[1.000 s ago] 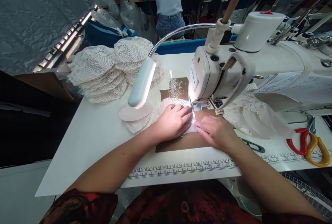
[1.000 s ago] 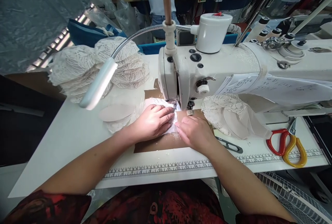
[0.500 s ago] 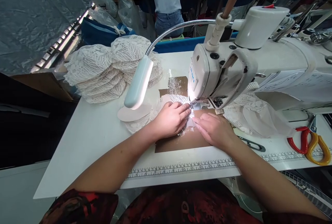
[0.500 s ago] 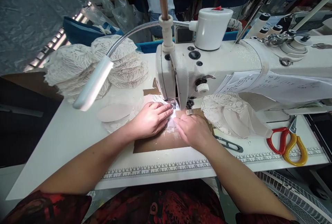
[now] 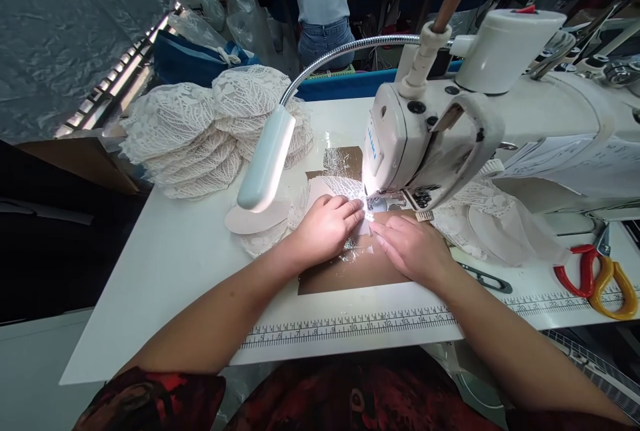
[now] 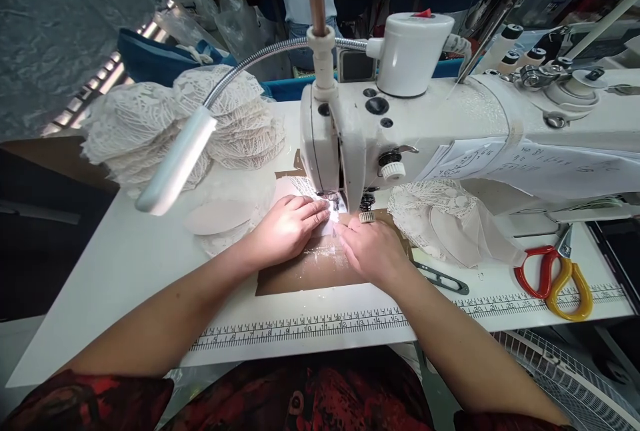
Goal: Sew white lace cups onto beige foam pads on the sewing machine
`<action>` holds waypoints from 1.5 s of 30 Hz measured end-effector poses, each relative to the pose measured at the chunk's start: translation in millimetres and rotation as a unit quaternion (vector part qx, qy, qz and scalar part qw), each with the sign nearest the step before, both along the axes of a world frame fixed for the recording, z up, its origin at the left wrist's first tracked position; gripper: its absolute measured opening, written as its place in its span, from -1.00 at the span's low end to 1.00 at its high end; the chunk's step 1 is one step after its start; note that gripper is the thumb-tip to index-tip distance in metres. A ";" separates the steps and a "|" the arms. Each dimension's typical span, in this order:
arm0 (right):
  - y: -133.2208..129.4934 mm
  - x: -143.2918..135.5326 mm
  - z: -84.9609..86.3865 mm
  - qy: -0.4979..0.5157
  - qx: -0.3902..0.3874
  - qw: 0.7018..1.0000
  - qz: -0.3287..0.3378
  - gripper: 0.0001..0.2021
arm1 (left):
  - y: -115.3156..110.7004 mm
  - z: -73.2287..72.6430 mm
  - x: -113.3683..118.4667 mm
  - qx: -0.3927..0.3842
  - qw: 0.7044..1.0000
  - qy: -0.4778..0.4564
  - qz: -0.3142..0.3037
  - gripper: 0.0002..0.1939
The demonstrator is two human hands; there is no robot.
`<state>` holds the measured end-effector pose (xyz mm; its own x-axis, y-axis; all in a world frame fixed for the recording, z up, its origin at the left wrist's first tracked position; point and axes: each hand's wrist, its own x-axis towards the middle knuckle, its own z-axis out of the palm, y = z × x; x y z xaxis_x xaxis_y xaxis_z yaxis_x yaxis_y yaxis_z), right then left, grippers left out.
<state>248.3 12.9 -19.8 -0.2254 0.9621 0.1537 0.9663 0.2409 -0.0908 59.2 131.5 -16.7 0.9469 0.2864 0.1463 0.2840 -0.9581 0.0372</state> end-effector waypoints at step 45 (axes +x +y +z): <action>-106.4 70.1 -6.6 -0.076 0.017 0.995 -0.058 -0.58 | -15.6 33.3 -50.9 -0.370 0.887 -0.084 0.263 -0.33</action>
